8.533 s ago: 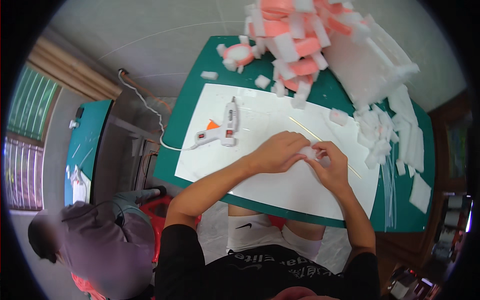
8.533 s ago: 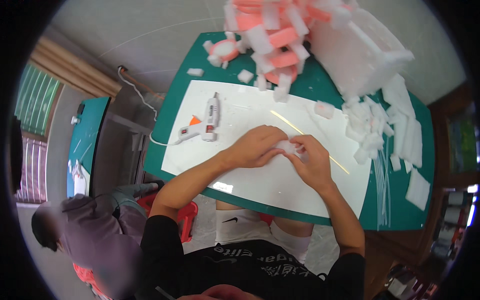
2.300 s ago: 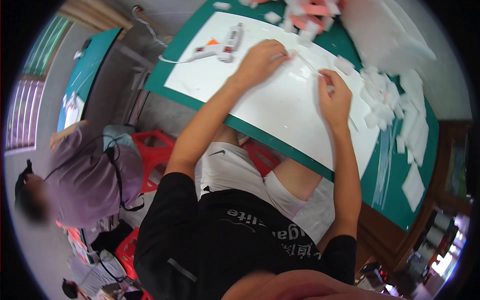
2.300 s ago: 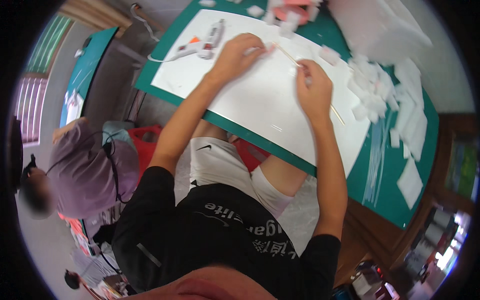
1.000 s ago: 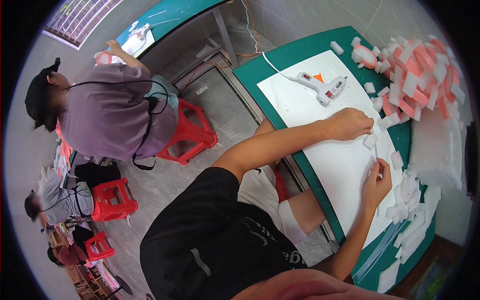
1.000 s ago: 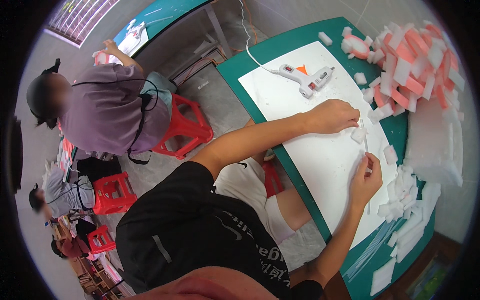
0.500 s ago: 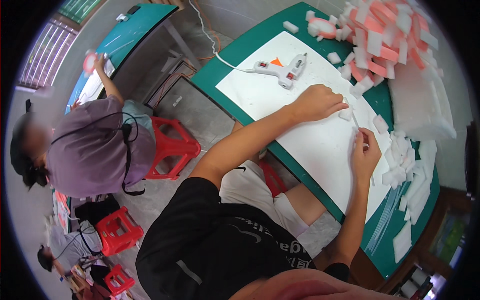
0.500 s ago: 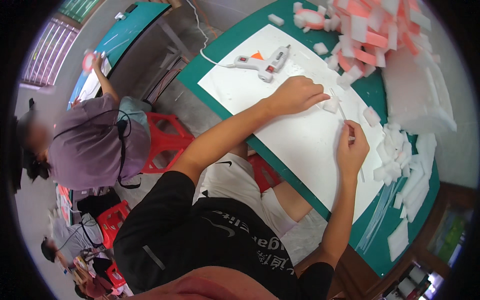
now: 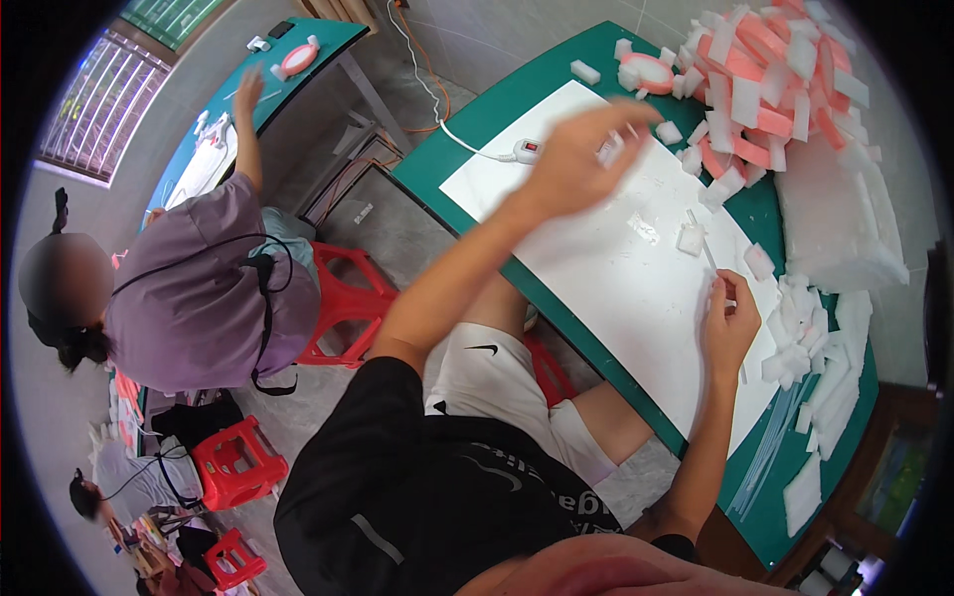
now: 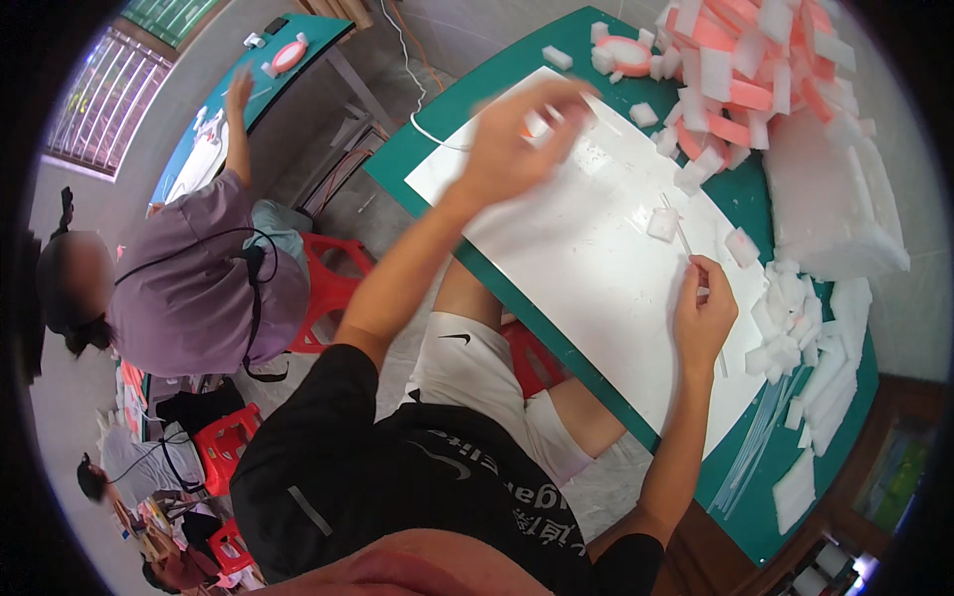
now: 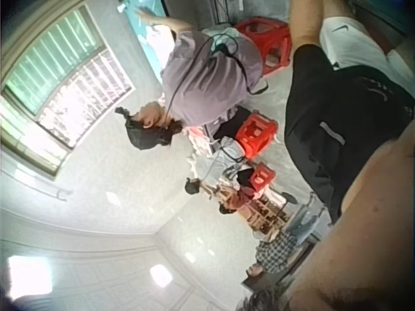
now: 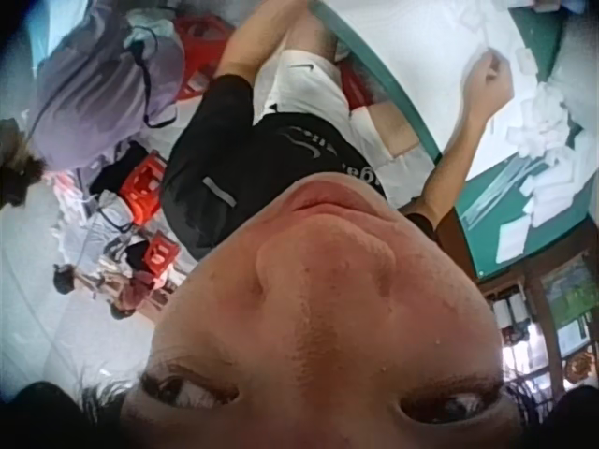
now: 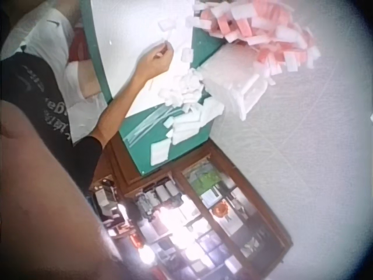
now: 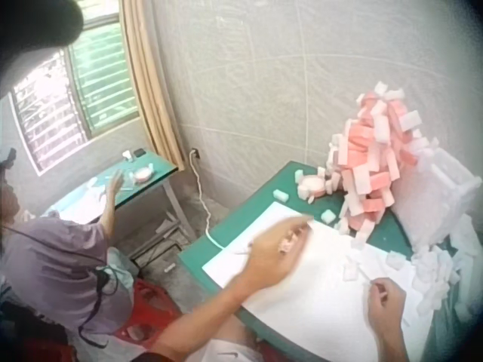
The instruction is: The recorder uses a glue gun and plastic tubes to assemble foam structures at a table.
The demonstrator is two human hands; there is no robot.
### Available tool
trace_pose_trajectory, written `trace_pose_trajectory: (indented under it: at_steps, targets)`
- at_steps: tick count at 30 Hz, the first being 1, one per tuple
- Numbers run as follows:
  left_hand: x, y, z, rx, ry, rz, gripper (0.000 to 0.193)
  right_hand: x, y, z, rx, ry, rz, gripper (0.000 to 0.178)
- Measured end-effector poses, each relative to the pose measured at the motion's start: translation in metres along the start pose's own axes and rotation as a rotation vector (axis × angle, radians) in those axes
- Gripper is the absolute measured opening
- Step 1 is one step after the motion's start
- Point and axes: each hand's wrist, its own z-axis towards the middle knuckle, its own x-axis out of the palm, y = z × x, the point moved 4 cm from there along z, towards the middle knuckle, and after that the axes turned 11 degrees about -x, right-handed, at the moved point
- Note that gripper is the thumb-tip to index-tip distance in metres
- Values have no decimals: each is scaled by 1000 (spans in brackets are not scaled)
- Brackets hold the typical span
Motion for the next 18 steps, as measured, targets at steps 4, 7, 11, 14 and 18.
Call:
trace_pose_trajectory:
  at_steps: [4,7,11,14,18]
  targets:
    - [-148,44,52,208,-378,516,48,-1,-8,-2,21,-14,-18,16]
    - [-269,126,77,145,-586,1214,56,0,-18,-3,52,-54,2,16]
    - [-413,259,69,-674,-256,1587,66,3,-28,-5,70,-138,18,16]
    - [-472,312,60,-996,-217,1618,70,2,-27,-8,4,-201,-59,15]
    - [-504,356,73,-1014,-205,1651,69,3,-22,-13,-130,-224,-264,14]
